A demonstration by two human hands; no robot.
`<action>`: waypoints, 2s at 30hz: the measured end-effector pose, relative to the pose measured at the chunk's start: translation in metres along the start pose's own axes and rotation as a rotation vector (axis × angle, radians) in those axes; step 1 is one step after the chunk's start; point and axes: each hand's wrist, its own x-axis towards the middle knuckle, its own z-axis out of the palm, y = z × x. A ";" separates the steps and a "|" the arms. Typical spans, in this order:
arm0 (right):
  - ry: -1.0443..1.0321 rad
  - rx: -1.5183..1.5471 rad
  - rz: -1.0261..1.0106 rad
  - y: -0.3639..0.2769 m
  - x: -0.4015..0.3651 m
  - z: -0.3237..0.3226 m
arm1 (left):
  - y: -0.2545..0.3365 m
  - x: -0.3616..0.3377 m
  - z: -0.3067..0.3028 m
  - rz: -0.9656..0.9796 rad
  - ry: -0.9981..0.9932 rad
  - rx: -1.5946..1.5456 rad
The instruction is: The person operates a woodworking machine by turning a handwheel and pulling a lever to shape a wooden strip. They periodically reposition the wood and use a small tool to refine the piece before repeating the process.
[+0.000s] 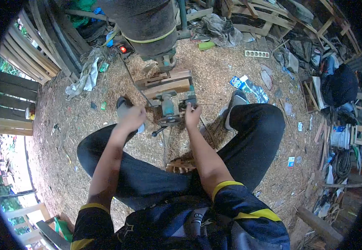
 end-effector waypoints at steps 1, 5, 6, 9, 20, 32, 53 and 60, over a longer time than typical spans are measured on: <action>0.015 0.008 -0.060 -0.008 -0.005 -0.001 | -0.014 0.005 0.021 -0.073 -0.152 0.033; 0.054 0.030 -0.247 -0.045 -0.024 -0.001 | -0.015 -0.004 0.088 -0.336 -0.411 0.217; 0.057 0.032 -0.279 -0.053 -0.029 -0.002 | -0.025 -0.003 0.113 -0.376 -0.454 0.253; -0.085 0.117 -0.191 -0.063 -0.036 -0.008 | -0.039 0.004 0.166 -0.417 -0.512 0.194; -0.413 0.035 -0.346 -0.091 -0.052 -0.004 | -0.108 0.014 0.290 -0.596 -0.200 0.037; -0.408 -0.035 -0.447 -0.086 -0.047 0.004 | -0.090 0.006 0.250 -0.571 -0.362 -0.297; -0.454 -0.021 -0.446 -0.081 -0.046 0.001 | -0.064 -0.003 0.256 -0.630 -0.162 -0.079; -0.421 -0.027 -0.465 -0.083 -0.045 0.003 | -0.086 0.003 0.276 -0.580 -0.143 -0.098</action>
